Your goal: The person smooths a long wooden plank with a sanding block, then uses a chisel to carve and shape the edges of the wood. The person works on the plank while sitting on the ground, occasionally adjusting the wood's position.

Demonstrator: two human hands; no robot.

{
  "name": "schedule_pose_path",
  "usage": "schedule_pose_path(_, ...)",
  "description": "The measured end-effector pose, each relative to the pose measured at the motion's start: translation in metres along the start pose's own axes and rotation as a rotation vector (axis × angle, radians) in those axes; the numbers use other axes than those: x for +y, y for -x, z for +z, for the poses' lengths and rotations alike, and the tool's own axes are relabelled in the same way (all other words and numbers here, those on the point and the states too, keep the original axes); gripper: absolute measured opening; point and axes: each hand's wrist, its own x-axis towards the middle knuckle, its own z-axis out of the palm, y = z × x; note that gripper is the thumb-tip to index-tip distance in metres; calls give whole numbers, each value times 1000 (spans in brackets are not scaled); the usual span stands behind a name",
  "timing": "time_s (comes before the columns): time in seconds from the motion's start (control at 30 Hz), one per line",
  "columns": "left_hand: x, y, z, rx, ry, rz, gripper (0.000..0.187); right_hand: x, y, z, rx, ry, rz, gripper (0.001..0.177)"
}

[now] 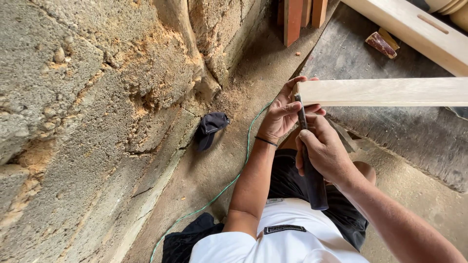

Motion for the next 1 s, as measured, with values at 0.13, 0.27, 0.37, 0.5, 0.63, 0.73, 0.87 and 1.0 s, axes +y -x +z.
schedule_pose_path(0.13, 2, 3, 6, 8, 7, 2, 52, -4, -2, 6, -20, -15, 19, 9)
schedule_pose_path(0.27, 0, 0, -2, 14, -5, 5, 50, 2, -6, 4, -30, 13, 30, 11)
schedule_pose_path(0.37, -3, -2, -9, 7, 0, 10, 48, 0, -9, 0, -38, 69, 44, 9)
schedule_pose_path(0.5, -9, -5, -23, 37, -52, 38, 41, -5, -15, -3, -66, 122, 1, 8)
schedule_pose_path(0.63, -16, -6, -35, 78, -29, 72, 37, 7, -25, -8, -108, 68, -64, 11)
schedule_pose_path(0.73, -14, -11, -32, 29, 31, 22, 35, 8, -13, -16, -127, -68, -170, 14)
schedule_pose_path(0.87, -9, -3, -21, 16, 2, 51, 36, 32, -3, -40, -147, -217, -277, 20)
schedule_pose_path(1.0, -2, 0, -17, -52, 102, -27, 44, 34, 16, -54, -57, -179, -189, 20)
